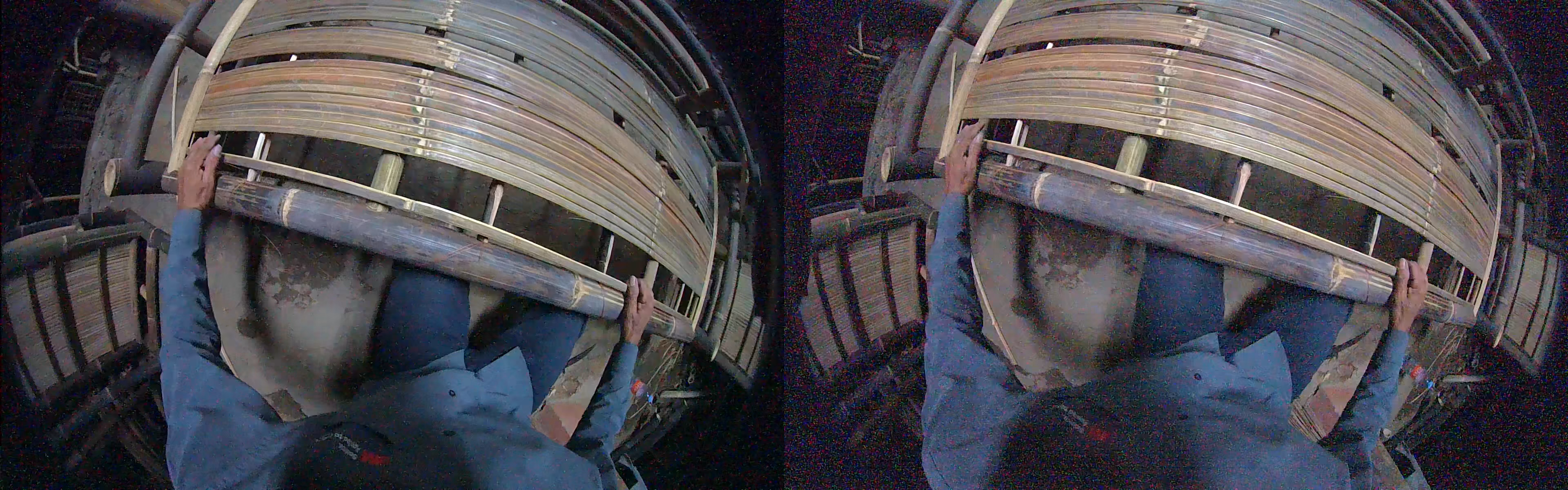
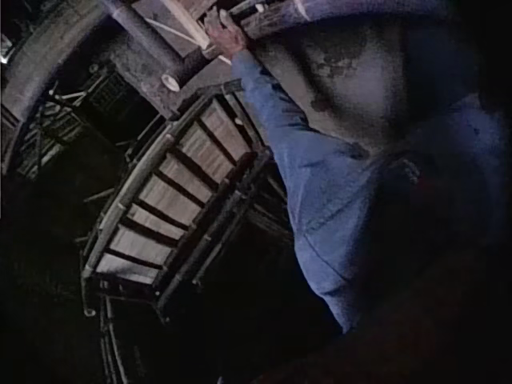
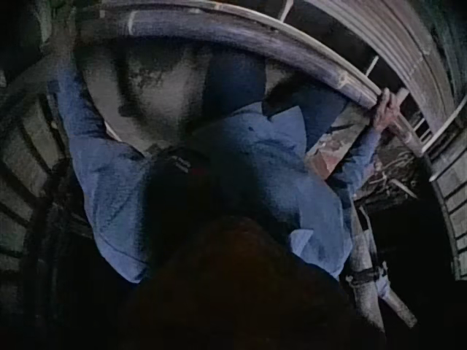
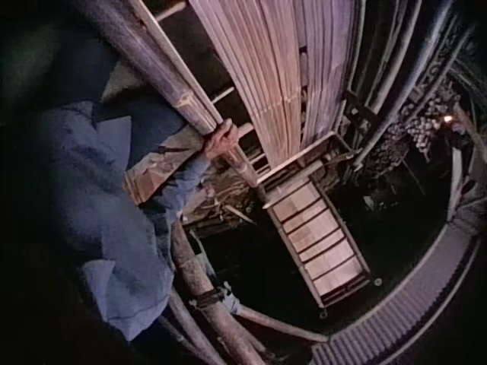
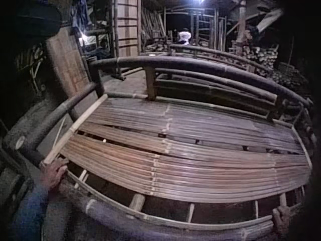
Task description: The person weaves a bamboo bed by passing a string through the bamboo slats and tying it to the frame by hand.
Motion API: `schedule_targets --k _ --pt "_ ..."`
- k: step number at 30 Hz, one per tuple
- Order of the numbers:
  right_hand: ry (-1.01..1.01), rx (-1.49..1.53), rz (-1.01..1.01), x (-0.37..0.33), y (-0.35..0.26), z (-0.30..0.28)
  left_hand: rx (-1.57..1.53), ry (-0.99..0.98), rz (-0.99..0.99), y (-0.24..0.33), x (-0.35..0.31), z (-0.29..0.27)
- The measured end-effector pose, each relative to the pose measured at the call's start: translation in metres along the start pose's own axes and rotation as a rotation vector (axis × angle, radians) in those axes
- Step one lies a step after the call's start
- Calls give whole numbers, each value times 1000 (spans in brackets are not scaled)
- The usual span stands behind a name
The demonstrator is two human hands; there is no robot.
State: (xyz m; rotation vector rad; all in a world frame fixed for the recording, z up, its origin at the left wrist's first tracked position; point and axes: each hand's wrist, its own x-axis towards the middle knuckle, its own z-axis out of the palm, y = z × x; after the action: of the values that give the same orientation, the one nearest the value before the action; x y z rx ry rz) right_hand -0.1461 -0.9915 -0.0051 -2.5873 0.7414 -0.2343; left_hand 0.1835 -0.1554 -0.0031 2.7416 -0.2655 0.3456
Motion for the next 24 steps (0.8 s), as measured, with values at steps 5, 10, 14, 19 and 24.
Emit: schedule_targets --k 5,10,14,19,24 --pt "-142 193 52 5 -7 -13 53 107 -105 -37 -10 16" --pt "-214 196 95 8 -8 -21 89 142 -187 -10 -10 10" --pt "-254 196 163 10 8 -25 13 197 -130 -9 -8 12" --pt "-73 -72 141 5 17 -30 -167 213 -192 -30 -20 24" --pt "-238 168 282 12 44 -41 -129 234 -132 -28 -12 22"
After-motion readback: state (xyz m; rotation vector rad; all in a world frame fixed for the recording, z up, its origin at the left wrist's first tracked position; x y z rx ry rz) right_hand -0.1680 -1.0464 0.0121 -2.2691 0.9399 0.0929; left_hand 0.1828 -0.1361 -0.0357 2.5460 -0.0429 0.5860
